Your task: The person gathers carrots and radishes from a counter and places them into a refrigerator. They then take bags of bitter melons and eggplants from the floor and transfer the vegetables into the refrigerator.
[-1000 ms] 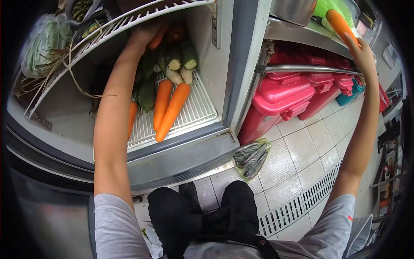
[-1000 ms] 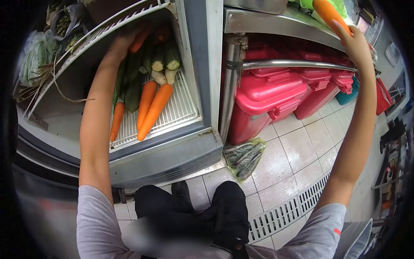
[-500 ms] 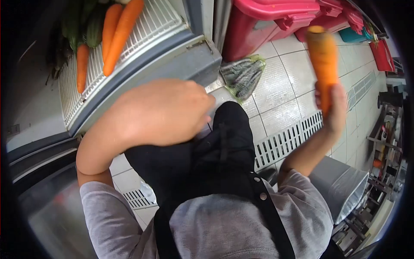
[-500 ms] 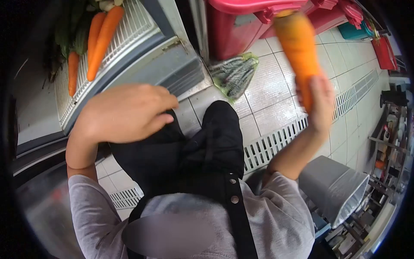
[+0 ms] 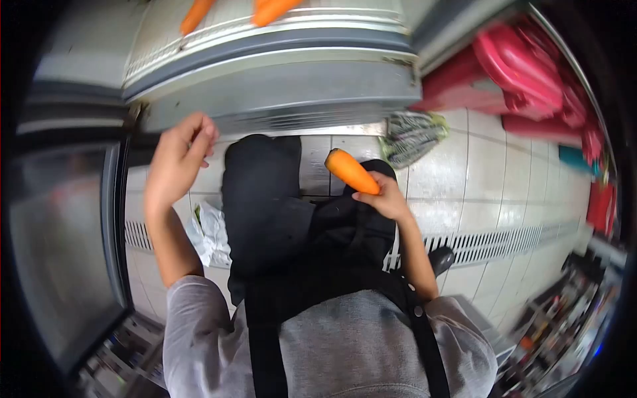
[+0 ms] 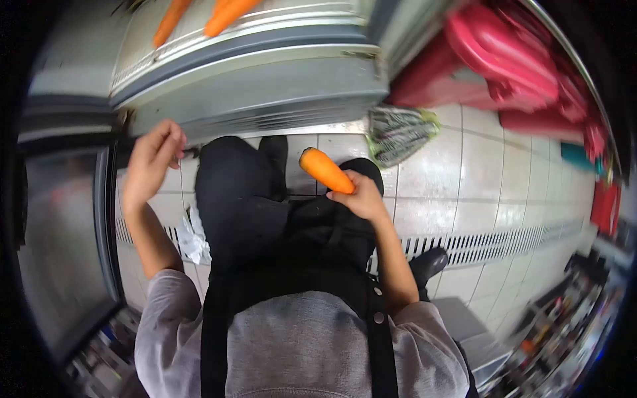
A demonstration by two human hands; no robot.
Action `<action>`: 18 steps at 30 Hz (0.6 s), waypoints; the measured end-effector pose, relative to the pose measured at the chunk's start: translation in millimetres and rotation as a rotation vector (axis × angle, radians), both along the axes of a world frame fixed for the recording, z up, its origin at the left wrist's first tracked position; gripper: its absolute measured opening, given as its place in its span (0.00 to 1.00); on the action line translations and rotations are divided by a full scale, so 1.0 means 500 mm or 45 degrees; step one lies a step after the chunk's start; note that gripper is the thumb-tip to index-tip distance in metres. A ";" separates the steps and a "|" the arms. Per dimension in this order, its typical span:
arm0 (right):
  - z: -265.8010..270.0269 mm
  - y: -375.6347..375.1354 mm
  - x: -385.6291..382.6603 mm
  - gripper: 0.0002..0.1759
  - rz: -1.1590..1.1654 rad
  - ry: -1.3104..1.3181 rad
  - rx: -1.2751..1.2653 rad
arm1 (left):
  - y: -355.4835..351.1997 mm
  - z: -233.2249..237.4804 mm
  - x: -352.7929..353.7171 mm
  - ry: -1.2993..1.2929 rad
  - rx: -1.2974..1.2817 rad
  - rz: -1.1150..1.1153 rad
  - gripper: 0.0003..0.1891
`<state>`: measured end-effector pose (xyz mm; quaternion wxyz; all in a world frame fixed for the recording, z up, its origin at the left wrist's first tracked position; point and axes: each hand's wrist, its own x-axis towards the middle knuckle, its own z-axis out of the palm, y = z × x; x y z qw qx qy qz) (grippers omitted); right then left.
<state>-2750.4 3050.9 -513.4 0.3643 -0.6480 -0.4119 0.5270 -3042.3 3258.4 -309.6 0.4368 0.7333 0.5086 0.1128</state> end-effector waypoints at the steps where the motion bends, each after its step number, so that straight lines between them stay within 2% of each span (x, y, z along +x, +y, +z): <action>1: -0.049 0.013 -0.017 0.21 0.023 -0.021 0.025 | -0.015 -0.070 -0.062 0.131 -0.019 0.159 0.06; 3: -0.051 0.046 -0.057 0.21 0.061 -0.251 0.055 | -0.071 -0.226 -0.180 0.280 -0.300 0.237 0.09; 4: -0.018 0.063 -0.055 0.21 0.231 -0.566 0.175 | -0.114 -0.328 -0.265 0.438 -0.321 0.107 0.10; 5: 0.025 0.082 -0.049 0.22 0.345 -0.670 0.397 | -0.176 -0.341 -0.327 0.597 -0.310 -0.112 0.11; 6: 0.074 0.108 -0.045 0.23 0.243 -0.445 0.430 | -0.229 -0.342 -0.382 0.760 -0.300 -0.342 0.12; 8: 0.116 0.129 -0.017 0.24 0.089 0.028 0.453 | -0.258 -0.225 -0.489 0.547 -1.175 0.140 0.16; 9: 0.180 0.151 -0.002 0.24 0.053 0.098 0.565 | -0.256 -0.138 -0.508 0.484 -1.254 0.468 0.17; 11: 0.253 0.196 0.027 0.23 0.087 0.023 0.803 | -0.256 0.015 -0.509 0.509 -0.953 0.656 0.16; 13: 0.251 0.243 0.027 0.22 0.098 0.089 0.897 | -0.259 0.091 -0.511 0.463 -0.760 0.808 0.14; 15: 0.252 0.292 0.000 0.21 0.025 0.161 1.045 | -0.250 0.114 -0.491 0.389 -0.709 0.829 0.14; 17: 0.256 0.310 -0.004 0.21 0.065 -0.161 1.090 | -0.236 0.100 -0.467 0.351 -0.730 0.807 0.15; 18: 0.247 0.315 -0.007 0.21 0.029 -0.176 1.167 | -0.229 0.078 -0.469 0.328 -0.763 0.775 0.16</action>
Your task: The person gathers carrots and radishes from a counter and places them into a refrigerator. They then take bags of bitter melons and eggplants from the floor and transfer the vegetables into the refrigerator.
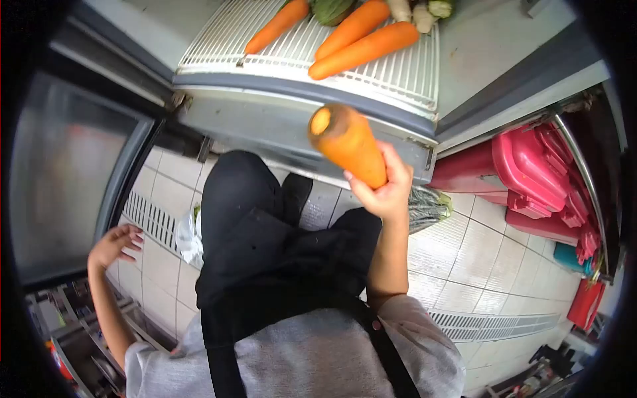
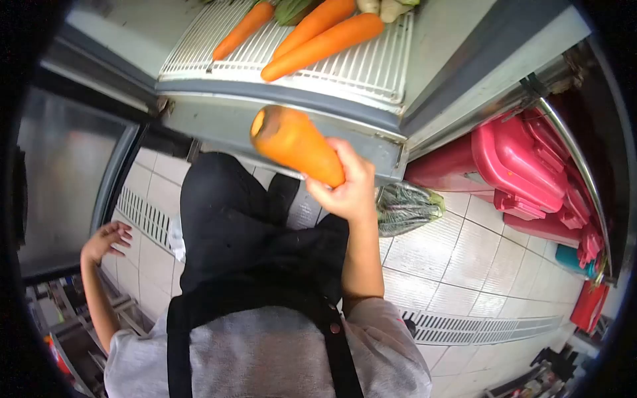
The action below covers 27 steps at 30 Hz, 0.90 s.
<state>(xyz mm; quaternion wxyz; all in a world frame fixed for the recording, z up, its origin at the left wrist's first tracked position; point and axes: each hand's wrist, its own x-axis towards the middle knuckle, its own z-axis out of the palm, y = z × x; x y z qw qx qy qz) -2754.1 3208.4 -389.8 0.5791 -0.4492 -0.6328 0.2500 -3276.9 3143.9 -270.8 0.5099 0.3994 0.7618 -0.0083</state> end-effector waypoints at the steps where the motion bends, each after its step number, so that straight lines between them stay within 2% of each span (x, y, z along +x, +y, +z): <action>1: -0.001 0.002 0.001 0.21 -0.029 0.008 0.010 | 0.009 -0.020 0.011 -0.020 -0.028 -0.013 0.16; 4: 0.000 0.000 0.008 0.23 0.014 0.029 0.000 | 0.025 -0.118 0.005 -0.043 -0.098 0.004 0.16; 7: 0.012 0.006 0.000 0.22 -0.070 0.098 -0.074 | 0.023 -0.240 -0.021 -0.048 -0.123 -0.010 0.18; 8: 0.003 0.003 0.008 0.25 -0.006 0.060 -0.063 | 0.011 -0.281 -0.032 -0.050 -0.110 -0.028 0.19; 10: -0.024 -0.005 0.006 0.28 0.035 0.299 -0.161 | -0.013 -0.359 -0.036 -0.087 -0.033 -0.058 0.20; 11: -0.050 -0.011 0.022 0.30 -0.025 0.207 -0.179 | -0.029 -0.400 -0.039 -0.089 -0.009 -0.104 0.20; 12: -0.027 -0.009 0.009 0.28 -0.049 0.250 -0.178 | -0.066 -0.510 -0.091 -0.057 0.217 -0.337 0.21; 13: -0.032 -0.008 0.023 0.26 -0.078 0.154 -0.210 | -0.069 -0.508 -0.041 -0.009 0.133 -0.288 0.23; 15: -0.042 -0.001 0.042 0.24 -0.133 0.114 -0.214 | -0.116 -0.609 -0.005 -0.190 0.223 -0.211 0.21; 16: -0.046 0.002 0.052 0.23 -0.086 0.113 -0.183 | -0.153 -0.700 0.010 -0.222 0.456 -0.252 0.18; 17: -0.050 0.008 0.060 0.22 -0.049 0.108 -0.139 | -0.159 -0.739 0.046 -0.161 0.191 -0.350 0.14; 18: -0.051 0.012 0.064 0.22 -0.030 0.119 -0.131 | -0.187 -0.797 0.074 -0.190 0.290 -0.429 0.15; 19: -0.049 0.015 0.065 0.22 -0.024 0.122 -0.119 | -0.215 -0.824 0.103 -0.158 0.329 -0.403 0.20; 21: -0.040 0.019 0.059 0.24 0.031 0.182 -0.098 | -0.246 -0.886 0.145 -0.150 0.364 -0.711 0.27; 22: -0.038 0.020 0.060 0.26 -0.031 0.154 -0.116 | -0.253 -0.883 0.167 -0.126 0.298 -0.744 0.31; 26: -0.025 0.018 0.051 0.24 -0.011 0.079 -0.123 | -0.321 -0.937 0.255 -0.165 0.350 -0.842 0.33; 27: -0.024 0.017 0.051 0.24 -0.012 0.066 -0.123 | -0.338 -0.962 0.276 -0.210 0.287 -0.951 0.32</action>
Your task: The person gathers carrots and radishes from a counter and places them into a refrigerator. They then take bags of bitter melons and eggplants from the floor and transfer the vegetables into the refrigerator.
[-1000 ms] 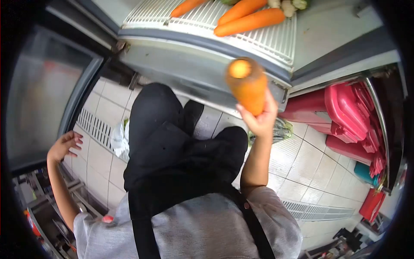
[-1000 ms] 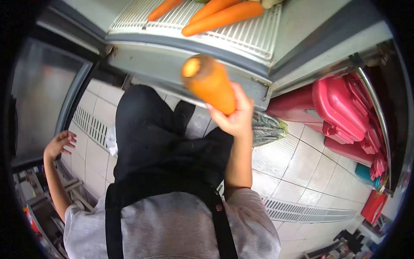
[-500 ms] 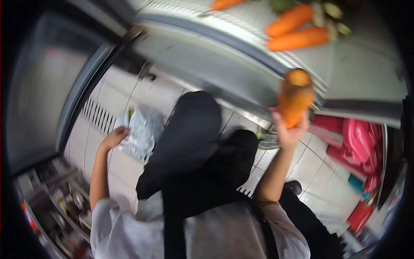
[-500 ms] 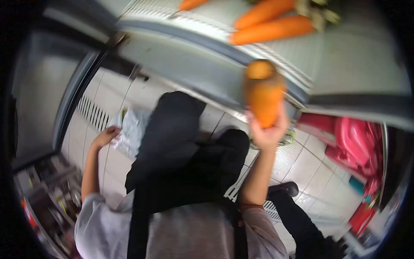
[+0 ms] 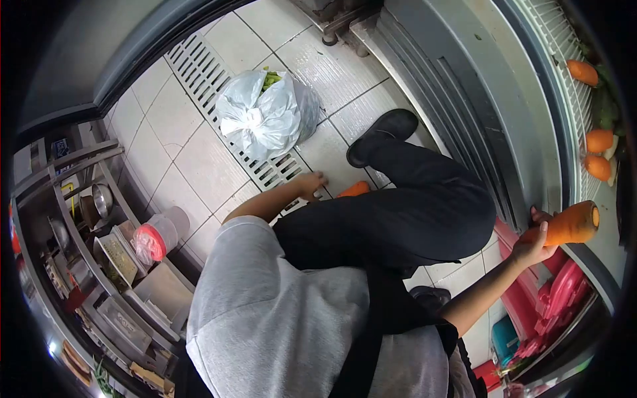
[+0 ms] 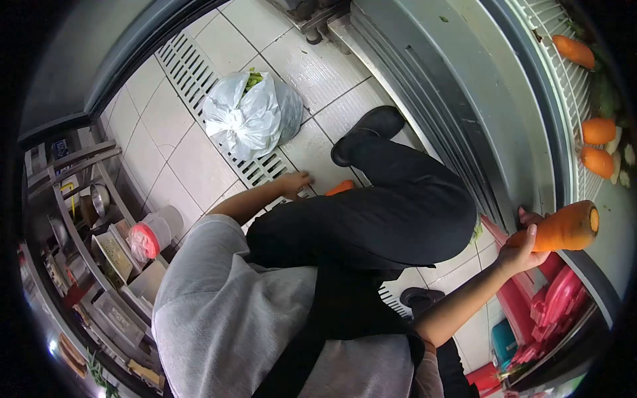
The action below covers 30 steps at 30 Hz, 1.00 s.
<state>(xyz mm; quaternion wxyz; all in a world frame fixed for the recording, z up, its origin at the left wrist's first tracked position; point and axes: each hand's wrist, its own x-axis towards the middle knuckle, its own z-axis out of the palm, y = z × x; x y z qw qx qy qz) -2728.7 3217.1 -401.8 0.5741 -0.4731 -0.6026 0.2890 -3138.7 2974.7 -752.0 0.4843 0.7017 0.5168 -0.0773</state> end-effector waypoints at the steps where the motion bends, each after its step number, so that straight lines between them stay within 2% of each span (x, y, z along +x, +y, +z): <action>1: 0.000 0.001 0.005 0.24 0.024 0.028 -0.011 | -0.009 -0.015 0.019 -0.007 -0.060 -0.118 0.31; 4: 0.005 -0.004 -0.002 0.24 0.028 0.039 -0.038 | -0.023 -0.025 0.076 0.025 0.025 -0.192 0.27; 5: 0.009 -0.004 -0.005 0.24 0.015 0.036 -0.051 | -0.015 -0.029 0.071 0.006 0.018 -0.280 0.23; 8: 0.015 -0.003 -0.005 0.24 0.039 0.035 -0.090 | -0.005 -0.019 0.043 -0.081 0.131 -0.288 0.20; 10: 0.018 -0.003 -0.006 0.24 0.022 0.027 -0.096 | 0.005 0.001 0.031 -0.080 0.173 -0.259 0.18; 12: 0.017 -0.002 -0.001 0.24 0.015 0.046 -0.114 | 0.032 0.033 0.023 -0.122 0.109 0.023 0.20; 13: 0.017 -0.003 -0.004 0.25 0.004 0.040 -0.107 | 0.049 0.043 0.026 -0.127 0.117 -0.007 0.20; 15: 0.020 -0.004 -0.015 0.24 0.018 0.035 -0.098 | 0.084 0.062 0.051 -0.268 0.476 -0.359 0.21; 16: 0.018 -0.006 -0.014 0.24 0.001 0.016 -0.091 | 0.105 0.079 0.078 -0.276 0.491 -0.391 0.21; 19: 0.016 -0.010 -0.032 0.19 -0.053 0.021 -0.044 | 0.173 0.113 0.159 -0.728 0.288 -0.122 0.22; 21: 0.011 -0.017 -0.036 0.17 -0.135 0.005 -0.045 | 0.199 0.108 0.200 -0.630 0.303 -0.124 0.22; 22: 0.009 -0.020 -0.038 0.19 -0.200 -0.002 -0.035 | 0.225 0.103 0.216 -0.599 0.311 -0.143 0.23; 23: 0.009 -0.031 -0.028 0.22 -0.256 -0.068 -0.160 | 0.234 0.097 0.221 -0.548 0.309 -0.178 0.23; 25: 0.018 -0.033 -0.052 0.29 -0.252 0.120 -0.178 | 0.242 0.086 0.214 -0.448 0.281 -0.253 0.23; 26: 0.025 -0.037 -0.052 0.30 -0.257 0.099 -0.256 | 0.240 0.085 0.202 -0.403 0.245 -0.299 0.23; 30: 0.040 -0.031 -0.071 0.28 -0.158 0.215 -0.209 | 0.227 0.089 0.125 -0.243 0.081 -0.444 0.24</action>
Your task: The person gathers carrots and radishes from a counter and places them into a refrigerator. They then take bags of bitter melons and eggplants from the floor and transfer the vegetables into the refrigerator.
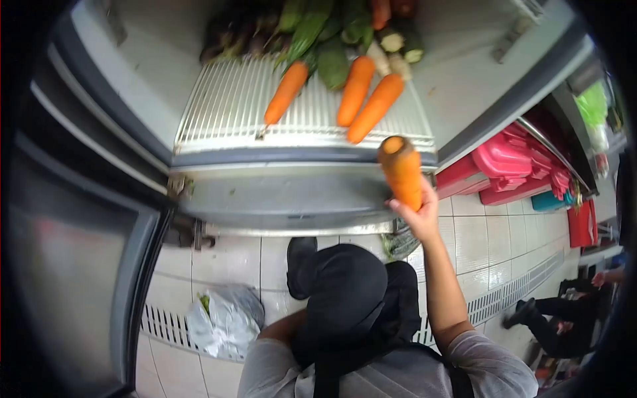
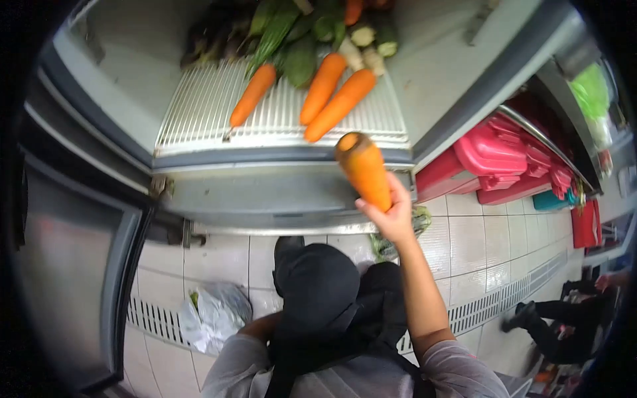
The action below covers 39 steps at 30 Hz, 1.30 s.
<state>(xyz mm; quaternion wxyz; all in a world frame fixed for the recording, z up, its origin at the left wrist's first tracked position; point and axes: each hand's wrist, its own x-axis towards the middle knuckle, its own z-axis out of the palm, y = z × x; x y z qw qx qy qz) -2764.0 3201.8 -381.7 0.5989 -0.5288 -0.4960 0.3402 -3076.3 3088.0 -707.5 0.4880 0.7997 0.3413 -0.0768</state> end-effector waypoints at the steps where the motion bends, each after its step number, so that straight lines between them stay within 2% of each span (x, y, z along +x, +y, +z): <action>1: 0.005 0.001 -0.002 0.28 0.011 -0.039 0.025 | -0.001 0.002 -0.016 0.037 -0.031 -0.026 0.24; 6: 0.014 0.007 -0.010 0.30 -0.014 0.009 0.102 | -0.005 0.007 -0.070 0.193 -0.192 -0.116 0.25; 8: 0.060 0.001 -0.035 0.31 0.004 0.326 0.026 | -0.007 0.005 -0.085 0.237 -0.246 -0.136 0.26; 12: 0.202 0.094 -0.055 0.28 -0.208 -0.094 0.214 | -0.002 0.005 -0.103 0.326 -0.356 -0.147 0.27; 15: 0.283 0.256 -0.018 0.25 -0.486 -0.311 0.338 | 0.027 0.048 -0.120 0.464 -0.535 -0.144 0.27; 17: 0.331 0.368 0.014 0.22 -0.780 -0.580 0.473 | 0.055 0.128 -0.175 0.512 -0.520 0.027 0.28; 19: 0.391 0.478 0.065 0.20 -0.974 -1.159 0.099 | 0.077 0.245 -0.249 0.334 -0.144 0.507 0.32; 20: 0.452 0.471 0.052 0.20 -0.800 -1.105 0.010 | 0.106 0.362 -0.251 0.238 -0.464 0.847 0.33; 22: 0.437 0.580 0.105 0.15 -1.121 -1.371 0.380 | 0.164 0.529 -0.258 -0.195 -0.654 1.172 0.34; 24: 0.419 0.622 0.132 0.15 -1.160 -1.451 0.445 | 0.200 0.644 -0.252 -0.727 -0.381 1.125 0.34; 25: 0.425 0.617 0.126 0.17 -1.073 -1.298 0.277 | 0.223 0.716 -0.217 -0.939 -0.245 1.094 0.34; 26: 0.424 0.619 0.134 0.17 -1.048 -1.335 0.365 | 0.244 0.782 -0.180 -1.041 -0.094 1.115 0.36; 27: 0.420 0.603 0.125 0.17 -1.011 -1.376 0.279 | 0.277 0.803 -0.166 -1.075 0.041 1.079 0.40; 28: 0.411 0.560 0.107 0.17 -1.031 -1.371 0.286 | 0.304 0.862 -0.119 -1.166 0.046 1.073 0.42; 31: 0.355 0.356 0.032 0.17 -1.086 -1.208 0.408 | 0.423 0.943 -0.013 -1.251 0.221 0.785 0.38; 32: 0.332 0.284 0.014 0.16 -0.903 -1.020 0.472 | 0.461 0.977 0.039 -1.248 0.137 0.763 0.38; 33: 0.303 0.232 0.010 0.13 -0.721 -0.890 0.399 | 0.516 1.004 0.090 -1.218 0.242 0.637 0.38; 34: 0.258 0.203 0.007 0.10 -0.675 -0.820 0.354 | 0.577 1.021 0.147 -1.251 0.255 0.554 0.39; 35: 0.212 0.191 0.014 0.07 -0.713 -0.843 0.432 | 0.649 1.033 0.203 -1.195 0.430 0.473 0.38; 36: 0.174 0.192 0.024 0.07 -0.714 -0.850 0.431 | 0.722 1.047 0.267 -1.144 0.709 0.453 0.32; 37: 0.140 0.196 0.031 0.08 -0.785 -0.917 0.428 | 0.799 1.055 0.333 -1.217 0.817 0.393 0.25; 39: 0.120 0.198 0.032 0.09 -0.860 -0.976 0.425 | 0.983 1.044 0.484 -0.982 1.532 0.415 0.19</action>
